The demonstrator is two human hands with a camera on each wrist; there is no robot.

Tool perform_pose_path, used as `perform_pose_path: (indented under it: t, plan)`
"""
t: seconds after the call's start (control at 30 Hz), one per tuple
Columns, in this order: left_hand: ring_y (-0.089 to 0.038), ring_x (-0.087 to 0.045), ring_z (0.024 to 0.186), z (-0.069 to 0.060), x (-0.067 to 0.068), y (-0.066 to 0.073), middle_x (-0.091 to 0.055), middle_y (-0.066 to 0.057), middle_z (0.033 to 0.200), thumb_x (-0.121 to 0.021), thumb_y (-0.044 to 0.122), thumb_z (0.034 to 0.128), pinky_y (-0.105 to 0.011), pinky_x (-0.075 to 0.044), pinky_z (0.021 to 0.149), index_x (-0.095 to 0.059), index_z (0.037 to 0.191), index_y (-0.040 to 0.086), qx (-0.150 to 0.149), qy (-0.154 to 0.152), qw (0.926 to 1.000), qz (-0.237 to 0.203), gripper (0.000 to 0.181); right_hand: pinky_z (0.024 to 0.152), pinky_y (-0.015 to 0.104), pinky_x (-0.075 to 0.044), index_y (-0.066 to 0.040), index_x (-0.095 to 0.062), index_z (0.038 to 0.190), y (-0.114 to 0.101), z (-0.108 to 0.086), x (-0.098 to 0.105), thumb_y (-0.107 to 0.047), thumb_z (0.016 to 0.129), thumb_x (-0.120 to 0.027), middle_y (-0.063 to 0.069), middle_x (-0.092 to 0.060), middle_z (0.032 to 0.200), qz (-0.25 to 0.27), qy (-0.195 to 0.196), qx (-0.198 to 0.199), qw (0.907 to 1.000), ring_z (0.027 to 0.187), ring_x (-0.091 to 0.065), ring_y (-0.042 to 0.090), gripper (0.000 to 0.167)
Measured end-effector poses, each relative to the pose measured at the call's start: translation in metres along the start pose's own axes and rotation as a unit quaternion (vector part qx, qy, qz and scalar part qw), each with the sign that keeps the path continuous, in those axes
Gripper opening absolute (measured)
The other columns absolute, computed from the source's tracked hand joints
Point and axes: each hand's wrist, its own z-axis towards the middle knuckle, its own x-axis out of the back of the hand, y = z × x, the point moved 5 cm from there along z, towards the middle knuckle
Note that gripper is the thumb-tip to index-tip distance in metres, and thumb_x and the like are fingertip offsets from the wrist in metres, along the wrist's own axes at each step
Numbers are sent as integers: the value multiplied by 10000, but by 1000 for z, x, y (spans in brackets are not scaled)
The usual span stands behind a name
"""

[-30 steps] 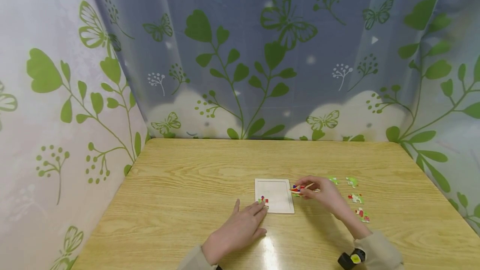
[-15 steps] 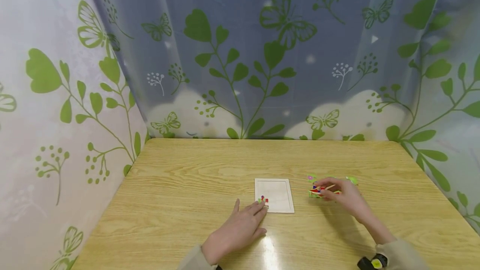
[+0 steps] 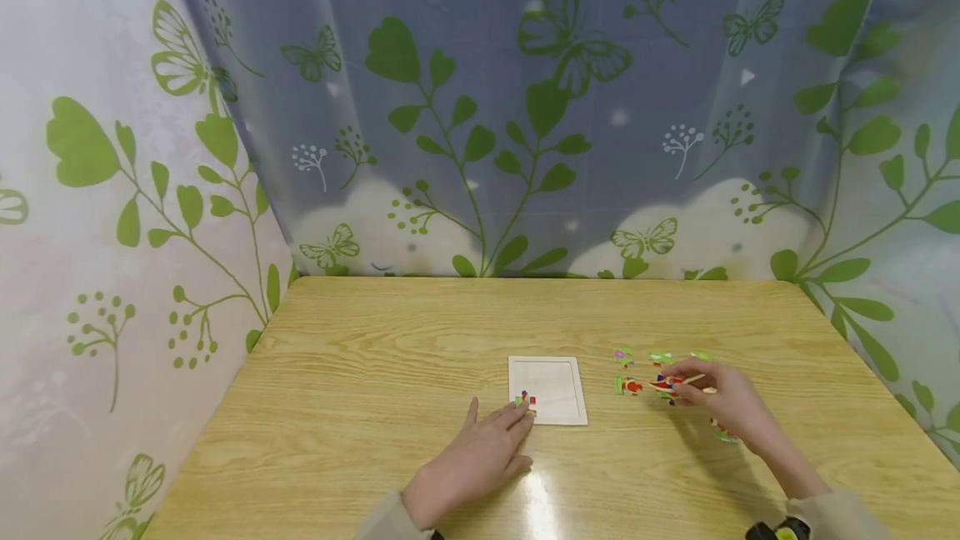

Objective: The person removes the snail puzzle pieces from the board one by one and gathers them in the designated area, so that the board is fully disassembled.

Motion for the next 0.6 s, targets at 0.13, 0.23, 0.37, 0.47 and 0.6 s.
perform_pose_path:
  t: [0.13, 0.23, 0.37, 0.47, 0.6]
  plan:
    - [-233, -427, 1445, 0, 0, -1, -438, -70, 1576, -596, 380, 1010, -661, -307, 1145, -487, 1505, 82, -7, -2, 10000, -35, 588, 522, 280, -534, -50, -723, 1179, 4, -3, -1, -140, 955, -702, 177, -718, 1147, -100, -54, 62, 9999, 882, -729, 224, 242]
    - [-227, -422, 1449, 1, -1, -1, -432, -67, 1580, -592, 377, 1014, -658, -301, 1149, -483, 1508, 83, 3, -30, 10000, -27, 585, 591, 282, -557, -45, -732, 1156, 8, -6, -2, -136, 940, -717, 152, -734, 1098, -270, -111, 132, 9995, 874, -719, 201, 235]
    - [-218, -419, 1451, 1, -2, -1, -431, -56, 1581, -596, 382, 1011, -653, -302, 1152, -484, 1510, 93, 14, -53, 10000, -20, 588, 605, 268, -566, -11, -732, 1144, 13, -10, -7, -107, 920, -736, 143, -745, 1036, -210, -249, 77, 9994, 829, -716, 140, 244]
    - [-216, -422, 1448, 1, -1, 0, -436, -53, 1579, -604, 389, 1005, -653, -308, 1148, -488, 1507, 98, 11, -48, 10000, -17, 592, 599, 266, -583, 10, -734, 1126, 16, -13, -9, -66, 901, -747, 158, -738, 1023, -80, -322, 54, 9994, 795, -713, 91, 238]
    - [-214, -428, 1444, 1, -1, -1, -442, -49, 1575, -606, 407, 999, -655, -318, 1141, -493, 1505, 105, 16, -41, 10000, 18, 600, 574, 255, -571, 14, -738, 1087, 18, -15, -9, -73, 875, -775, 135, -737, 976, -189, -377, 183, 9989, 767, -701, 62, 232]
